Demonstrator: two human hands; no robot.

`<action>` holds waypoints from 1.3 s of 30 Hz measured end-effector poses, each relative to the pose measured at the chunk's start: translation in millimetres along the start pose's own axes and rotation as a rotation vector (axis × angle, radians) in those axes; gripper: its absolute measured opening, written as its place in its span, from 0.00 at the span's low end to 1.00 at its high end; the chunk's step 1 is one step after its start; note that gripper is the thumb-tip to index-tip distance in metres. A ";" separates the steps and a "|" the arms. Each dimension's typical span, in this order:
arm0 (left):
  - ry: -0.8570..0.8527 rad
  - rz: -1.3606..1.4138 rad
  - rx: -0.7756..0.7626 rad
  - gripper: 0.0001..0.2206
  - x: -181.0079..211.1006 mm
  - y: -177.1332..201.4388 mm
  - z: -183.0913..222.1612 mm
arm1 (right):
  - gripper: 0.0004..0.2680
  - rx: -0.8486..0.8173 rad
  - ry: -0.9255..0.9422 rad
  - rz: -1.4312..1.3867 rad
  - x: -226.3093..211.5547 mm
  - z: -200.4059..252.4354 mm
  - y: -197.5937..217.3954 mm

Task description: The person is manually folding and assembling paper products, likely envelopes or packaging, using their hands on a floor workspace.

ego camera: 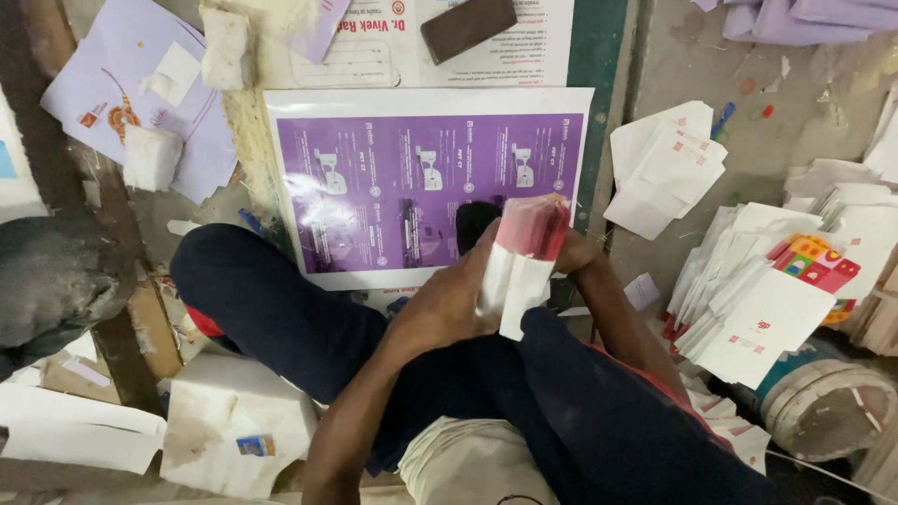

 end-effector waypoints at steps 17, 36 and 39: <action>-0.247 0.116 0.623 0.44 -89.6 40.3 -37.3 | 0.14 0.398 0.168 0.058 -271.5 -136.1 31.5; -0.230 -0.016 0.733 0.22 -112.9 21.2 -39.1 | 0.12 0.586 0.081 -0.102 -270.5 -121.3 35.1; -0.285 -0.120 0.686 0.24 -104.9 41.9 -61.4 | 0.10 0.493 -0.043 0.175 -328.4 -133.8 47.7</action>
Point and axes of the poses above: each hand's wrist, its own z-axis away from the middle knuckle, its own y-axis out of the back of the hand, x = y × z, the point moved 10 cm from there along -z, towards the middle knuckle, and after that the axes turned 10 degrees about -z, right-handed, at the moved point
